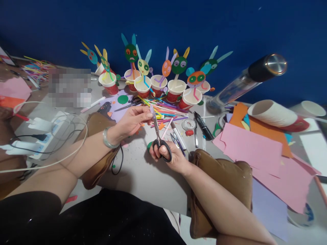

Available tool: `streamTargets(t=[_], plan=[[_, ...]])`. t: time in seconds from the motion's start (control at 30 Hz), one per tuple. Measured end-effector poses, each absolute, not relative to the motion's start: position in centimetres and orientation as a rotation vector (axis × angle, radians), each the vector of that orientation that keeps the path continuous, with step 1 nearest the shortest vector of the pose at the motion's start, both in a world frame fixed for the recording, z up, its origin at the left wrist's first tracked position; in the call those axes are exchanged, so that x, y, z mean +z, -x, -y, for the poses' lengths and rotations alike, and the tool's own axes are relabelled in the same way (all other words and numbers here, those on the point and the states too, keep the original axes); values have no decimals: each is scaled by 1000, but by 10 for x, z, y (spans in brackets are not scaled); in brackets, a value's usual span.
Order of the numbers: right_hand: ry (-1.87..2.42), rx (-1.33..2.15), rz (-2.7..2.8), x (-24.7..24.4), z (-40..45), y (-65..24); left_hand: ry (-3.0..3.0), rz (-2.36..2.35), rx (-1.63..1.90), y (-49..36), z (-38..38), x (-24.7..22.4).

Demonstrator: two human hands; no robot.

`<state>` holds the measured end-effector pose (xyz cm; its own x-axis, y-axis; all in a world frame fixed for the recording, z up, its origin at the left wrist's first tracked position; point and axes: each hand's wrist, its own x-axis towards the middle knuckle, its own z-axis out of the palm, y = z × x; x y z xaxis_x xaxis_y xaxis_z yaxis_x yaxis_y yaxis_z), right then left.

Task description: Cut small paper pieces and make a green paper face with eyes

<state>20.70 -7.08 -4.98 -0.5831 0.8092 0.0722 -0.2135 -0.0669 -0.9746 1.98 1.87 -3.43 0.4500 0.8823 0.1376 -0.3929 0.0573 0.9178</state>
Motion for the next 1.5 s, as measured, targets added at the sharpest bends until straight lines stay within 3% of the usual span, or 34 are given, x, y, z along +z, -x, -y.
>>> streamTargets(t=[1.5], plan=[[635,1803,1356,-46,78,-201,-1254,-539,982,-19,-18,-35]])
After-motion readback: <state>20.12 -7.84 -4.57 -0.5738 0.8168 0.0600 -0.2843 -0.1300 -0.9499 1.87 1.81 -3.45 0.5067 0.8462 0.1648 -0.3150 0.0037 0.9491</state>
